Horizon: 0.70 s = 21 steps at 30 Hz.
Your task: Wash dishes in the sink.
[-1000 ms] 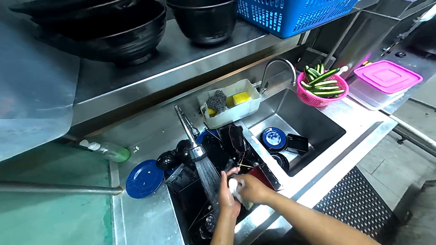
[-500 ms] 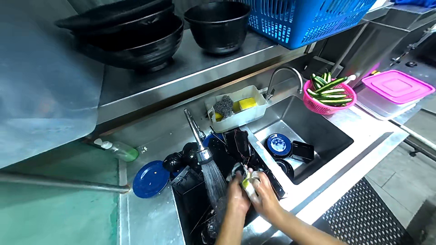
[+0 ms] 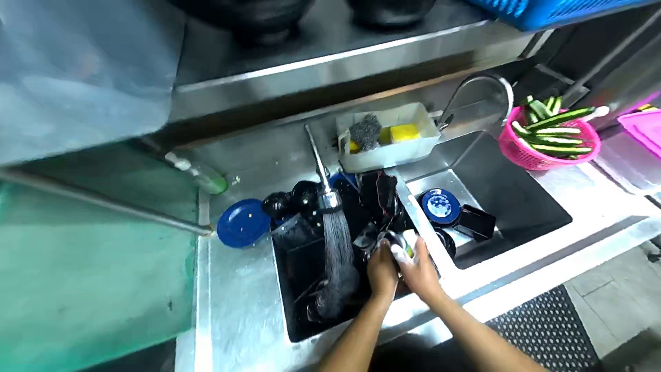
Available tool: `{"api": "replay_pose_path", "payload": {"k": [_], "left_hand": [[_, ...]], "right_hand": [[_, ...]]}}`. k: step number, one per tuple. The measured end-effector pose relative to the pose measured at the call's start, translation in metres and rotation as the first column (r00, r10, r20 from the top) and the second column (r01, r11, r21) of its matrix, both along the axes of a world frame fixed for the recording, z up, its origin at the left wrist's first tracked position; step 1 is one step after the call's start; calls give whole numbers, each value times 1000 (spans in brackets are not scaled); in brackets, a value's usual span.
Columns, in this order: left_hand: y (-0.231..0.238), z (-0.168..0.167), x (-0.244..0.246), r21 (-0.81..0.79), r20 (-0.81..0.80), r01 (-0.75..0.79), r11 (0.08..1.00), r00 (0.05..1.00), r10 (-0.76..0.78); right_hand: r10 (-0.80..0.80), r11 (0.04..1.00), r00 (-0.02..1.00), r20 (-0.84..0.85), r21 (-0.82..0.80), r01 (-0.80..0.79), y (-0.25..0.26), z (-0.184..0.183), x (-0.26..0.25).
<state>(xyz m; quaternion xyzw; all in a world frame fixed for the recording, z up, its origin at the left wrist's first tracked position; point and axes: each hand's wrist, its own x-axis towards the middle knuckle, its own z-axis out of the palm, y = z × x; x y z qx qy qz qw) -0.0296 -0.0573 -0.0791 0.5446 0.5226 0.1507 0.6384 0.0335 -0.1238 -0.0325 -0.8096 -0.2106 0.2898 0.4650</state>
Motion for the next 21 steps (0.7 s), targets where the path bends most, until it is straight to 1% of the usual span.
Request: {"api": "replay_pose_path", "payload": {"k": [1,2,3,4,5,7,8,9,10,11,13,15,17,18,19,21], "left_hand": [[-3,2,-4,11,-47,143,990,989,-142],[-2,5,-8,-1,-50,287,958,957,-287],[1,4,-16,-6,-61,402,916,914,-401],[5,-1,-29,10,-127,458,889,882,-453],[11,-8,-46,42,-241,475,879,858,-453],[29,-25,-84,130,-518,471,873,783,-345],[39,-36,-99,189,-614,469,863,742,-269],[49,-45,-109,239,-662,472,849,718,-213],[58,-50,-114,253,-690,493,832,695,-202],[64,-54,-114,233,-721,534,813,655,-224],[74,-57,-106,151,-794,648,747,529,-299],[77,-63,-97,89,-843,745,661,409,-348],[76,-68,-93,62,-869,807,587,333,-365],[76,-70,-91,66,-880,827,559,312,-358],[77,-72,-91,84,-883,836,542,315,-348],[81,-76,-90,146,-878,849,508,348,-329]], "right_hand": [[26,998,994,110,-62,-19,-7,-4,14],[8,996,985,170,-92,7,-14,-5,33],[-49,991,979,197,-113,72,-23,-7,53],[-142,978,966,215,-119,170,-33,-13,74],[-247,954,941,230,-114,278,-42,-18,96],[-422,881,879,221,-131,455,-59,-30,134],[-480,842,857,186,-176,510,-67,-40,150],[-520,810,844,133,-236,536,-76,-52,163],[-535,790,840,87,-300,535,-83,-63,173],[-528,777,847,66,-364,513,-89,-73,180],[-511,755,857,64,-444,483,-90,-84,187],[-527,752,848,57,-435,496,-87,-87,187],[-522,779,852,29,-390,491,-84,-85,183],[-518,800,855,-1,-354,484,-83,-82,180],[-512,820,858,-35,-317,477,-84,-79,177],[-505,849,855,-119,-246,468,-89,-76,170]]}}
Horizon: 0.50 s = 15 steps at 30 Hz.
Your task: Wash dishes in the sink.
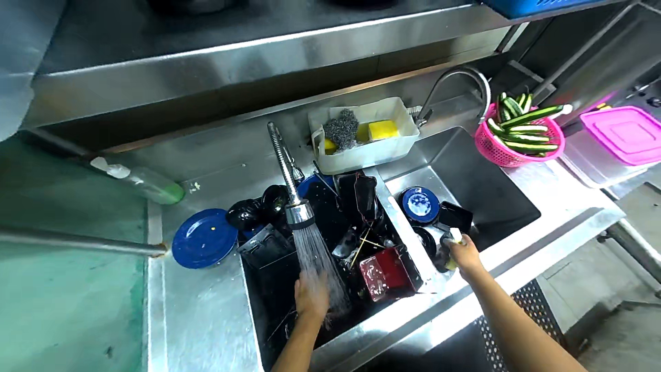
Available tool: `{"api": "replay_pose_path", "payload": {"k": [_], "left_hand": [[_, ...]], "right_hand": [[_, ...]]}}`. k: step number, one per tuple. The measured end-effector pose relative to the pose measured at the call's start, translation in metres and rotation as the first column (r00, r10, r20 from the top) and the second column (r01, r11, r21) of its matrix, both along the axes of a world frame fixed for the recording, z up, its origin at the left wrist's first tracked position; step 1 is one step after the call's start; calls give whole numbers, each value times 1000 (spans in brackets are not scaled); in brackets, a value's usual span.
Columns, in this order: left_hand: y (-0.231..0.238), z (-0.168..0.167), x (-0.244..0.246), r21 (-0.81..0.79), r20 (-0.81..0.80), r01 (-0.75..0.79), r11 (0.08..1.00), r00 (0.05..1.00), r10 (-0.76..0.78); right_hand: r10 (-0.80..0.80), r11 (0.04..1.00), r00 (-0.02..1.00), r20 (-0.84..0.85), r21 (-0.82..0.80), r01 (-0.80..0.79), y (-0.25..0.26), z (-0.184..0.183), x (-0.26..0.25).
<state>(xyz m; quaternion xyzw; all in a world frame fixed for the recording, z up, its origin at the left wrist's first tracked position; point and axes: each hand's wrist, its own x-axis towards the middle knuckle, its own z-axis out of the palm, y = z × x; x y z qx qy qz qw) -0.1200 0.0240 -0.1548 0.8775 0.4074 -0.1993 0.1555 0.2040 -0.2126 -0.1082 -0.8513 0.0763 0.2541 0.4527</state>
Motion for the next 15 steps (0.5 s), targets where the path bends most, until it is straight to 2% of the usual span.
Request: {"api": "replay_pose_path", "payload": {"k": [4,6,8,9,10,12,14,15], "left_hand": [[6,17,6,-123,-85,63,990,994,-74],[5,24,-3,-155,-93,-21,988,996,7],[3,31,-18,-108,5,-129,986,991,130],[1,32,-28,-58,136,-169,984,975,175],[-2,29,-40,22,332,-196,980,926,177],[-5,22,-59,158,672,-250,955,736,82],[-7,18,-69,202,834,-360,911,551,33],[-8,18,-69,176,878,-434,884,476,59]], "right_hand": [[-53,988,998,-25,143,56,-16,-3,-7],[-53,983,999,-3,175,53,-17,4,-11],[-58,980,998,26,193,52,-15,15,-16],[-63,978,997,42,200,53,-13,22,-19],[-62,977,996,63,207,48,-10,29,-22],[-31,985,989,146,173,5,-2,42,-31],[79,994,950,302,50,-98,7,52,-41],[156,987,914,374,-15,-162,12,57,-49]]}}
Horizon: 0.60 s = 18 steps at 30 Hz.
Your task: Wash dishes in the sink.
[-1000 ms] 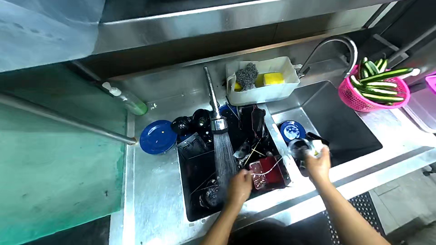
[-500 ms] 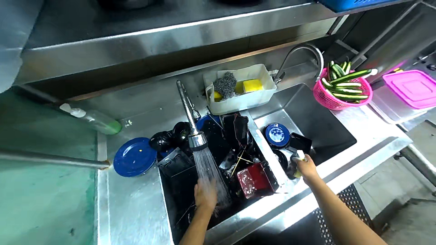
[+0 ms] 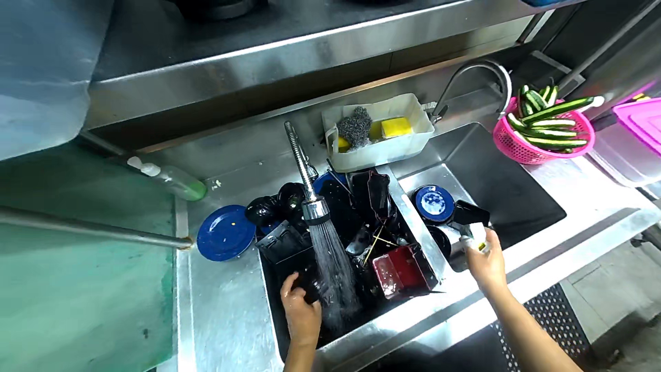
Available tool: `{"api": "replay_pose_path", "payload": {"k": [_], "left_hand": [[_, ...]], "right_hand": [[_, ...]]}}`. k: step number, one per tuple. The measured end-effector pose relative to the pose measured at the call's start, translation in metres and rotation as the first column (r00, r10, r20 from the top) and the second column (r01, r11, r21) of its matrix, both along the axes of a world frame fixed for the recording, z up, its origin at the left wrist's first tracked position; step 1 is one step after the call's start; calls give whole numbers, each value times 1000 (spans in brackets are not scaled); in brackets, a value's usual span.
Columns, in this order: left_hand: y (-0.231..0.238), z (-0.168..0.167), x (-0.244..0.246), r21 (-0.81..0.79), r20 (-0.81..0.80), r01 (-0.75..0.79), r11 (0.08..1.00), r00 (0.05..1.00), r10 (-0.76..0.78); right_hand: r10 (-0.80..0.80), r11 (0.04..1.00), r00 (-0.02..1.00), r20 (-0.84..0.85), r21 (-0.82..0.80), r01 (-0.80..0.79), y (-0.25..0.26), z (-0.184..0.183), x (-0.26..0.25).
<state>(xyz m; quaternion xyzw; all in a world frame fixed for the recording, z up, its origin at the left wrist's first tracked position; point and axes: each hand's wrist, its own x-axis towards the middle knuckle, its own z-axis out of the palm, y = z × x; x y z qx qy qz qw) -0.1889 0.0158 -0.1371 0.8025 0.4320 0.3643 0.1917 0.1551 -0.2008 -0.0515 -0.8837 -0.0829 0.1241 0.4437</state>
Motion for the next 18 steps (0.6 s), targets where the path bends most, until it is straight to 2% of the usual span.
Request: {"api": "replay_pose_path", "payload": {"k": [2,3,4,5,6,7,8,10,11,12,14,16,18], "left_hand": [[-6,2,8,-135,106,-119,984,985,133],[-12,5,17,-305,134,-178,936,964,228],[-19,12,29,-524,137,-213,825,935,328],[-26,19,43,-735,152,-181,654,895,418],[-33,26,58,-893,189,-70,444,837,513],[-40,34,72,-964,228,89,250,761,608],[-46,41,85,-974,217,196,111,689,692],[-49,55,102,-958,133,281,-57,612,780],[-48,58,105,-944,86,304,-129,603,793],[-44,62,104,-912,65,359,-196,600,797],[-38,70,96,-830,53,473,-295,594,803],[-37,76,91,-783,81,510,-355,651,755],[-44,83,87,-738,184,561,-376,703,688]], "right_hand": [[134,991,982,133,-33,-131,12,3,-19],[206,979,964,166,-32,-203,20,4,-31],[288,957,941,181,-24,-288,29,4,-46],[383,922,904,190,-21,-386,38,5,-62],[493,868,845,207,-46,-495,46,5,-78],[595,801,765,247,-93,-592,53,4,-94],[673,733,673,307,-151,-663,59,4,-109],[755,629,503,421,-247,-738,67,5,-130],[767,601,454,453,-260,-756,69,5,-134],[770,590,438,464,-257,-766,69,7,-135],[759,608,468,451,-237,-758,69,10,-132],[728,638,488,481,-216,-739,66,11,-131],[711,623,432,554,-213,-753,64,10,-138]]}}
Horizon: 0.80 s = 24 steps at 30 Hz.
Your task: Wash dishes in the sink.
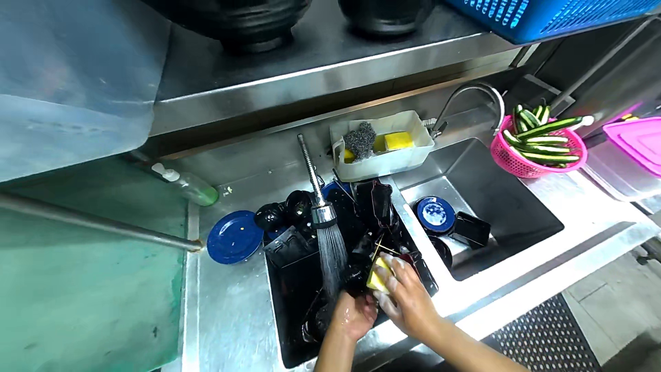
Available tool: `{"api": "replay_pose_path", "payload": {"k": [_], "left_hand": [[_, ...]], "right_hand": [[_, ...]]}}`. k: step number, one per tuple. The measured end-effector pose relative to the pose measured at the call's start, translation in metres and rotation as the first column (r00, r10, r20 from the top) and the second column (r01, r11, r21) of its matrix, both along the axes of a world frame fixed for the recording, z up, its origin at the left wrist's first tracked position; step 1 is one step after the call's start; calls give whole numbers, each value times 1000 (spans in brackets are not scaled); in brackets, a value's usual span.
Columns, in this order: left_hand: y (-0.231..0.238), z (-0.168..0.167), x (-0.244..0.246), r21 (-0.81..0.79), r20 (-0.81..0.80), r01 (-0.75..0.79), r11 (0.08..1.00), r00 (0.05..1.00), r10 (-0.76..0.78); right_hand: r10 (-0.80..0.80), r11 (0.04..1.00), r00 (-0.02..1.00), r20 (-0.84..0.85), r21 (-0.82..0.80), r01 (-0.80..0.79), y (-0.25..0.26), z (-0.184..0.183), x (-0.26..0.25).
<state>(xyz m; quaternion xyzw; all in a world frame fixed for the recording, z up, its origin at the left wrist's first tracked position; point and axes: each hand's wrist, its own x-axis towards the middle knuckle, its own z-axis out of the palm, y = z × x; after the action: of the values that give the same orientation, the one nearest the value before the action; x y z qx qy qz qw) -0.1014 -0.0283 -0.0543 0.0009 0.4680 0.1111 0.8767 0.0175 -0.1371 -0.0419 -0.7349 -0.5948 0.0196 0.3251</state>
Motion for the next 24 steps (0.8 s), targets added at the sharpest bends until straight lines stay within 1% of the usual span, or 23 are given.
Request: {"api": "replay_pose_path", "payload": {"k": [1,3,5,6,7,8,9,10,11,12,13,14,15,16,17,18,19,20,21,22,24], "left_hand": [[-5,4,-2,24,77,21,1000,997,-22],[-17,13,1,71,143,-14,997,990,4],[-23,19,3,105,135,-20,994,991,5],[-22,21,4,130,106,-4,992,994,-10],[-18,23,3,187,93,38,982,994,-56],[-10,24,4,284,90,110,953,986,-140],[-1,27,7,394,80,194,898,967,-244],[9,28,10,487,125,245,838,930,-345],[15,31,12,540,155,264,799,902,-403],[16,37,15,548,150,264,794,903,-404],[13,42,19,522,123,247,817,926,-358],[11,45,25,483,80,224,847,952,-297],[10,45,31,461,35,205,863,968,-248],[7,42,38,483,-44,206,851,977,-211],[3,34,48,558,-165,239,794,970,-177],[2,25,58,653,-311,307,692,942,-125],[3,17,66,727,-460,396,560,888,-31],[8,11,72,760,-564,490,427,824,57],[14,10,78,781,-596,530,331,791,139],[20,14,85,795,-598,546,265,778,191],[24,21,92,827,-561,527,194,796,228]], "right_hand": [[56,998,998,39,25,-57,-1,0,-4],[196,978,968,155,33,-204,1,2,-9],[291,949,923,253,42,-311,12,7,-3],[293,946,917,269,60,-320,21,16,2],[273,955,932,240,50,-293,32,27,7],[230,973,962,148,-4,-232,44,42,12],[162,980,986,-30,-115,-164,56,60,20],[64,958,957,-283,-252,-139,69,79,32],[-64,925,843,-533,-349,-151,79,90,46],[-191,901,658,-728,-396,-176,83,93,57],[-290,900,448,-846,-400,-173,81,90,63],[-352,915,229,-908,-385,-120,77,84,63],[-361,932,15,-933,-361,-24,72,75,60],[-312,939,-182,-932,-332,86,67,65,53],[-234,930,-340,-911,-312,196,63,54,45],[-173,903,-441,-881,-321,286,61,46,36],[-150,868,-494,-856,-353,350,57,41,27],[-164,834,-505,-847,-392,388,51,40,20],[-199,813,-471,-860,-413,410,46,41,18],[-250,799,-390,-886,-416,434,40,44,18],[-346,767,-163,-924,-378,518,24,57,23]]}}
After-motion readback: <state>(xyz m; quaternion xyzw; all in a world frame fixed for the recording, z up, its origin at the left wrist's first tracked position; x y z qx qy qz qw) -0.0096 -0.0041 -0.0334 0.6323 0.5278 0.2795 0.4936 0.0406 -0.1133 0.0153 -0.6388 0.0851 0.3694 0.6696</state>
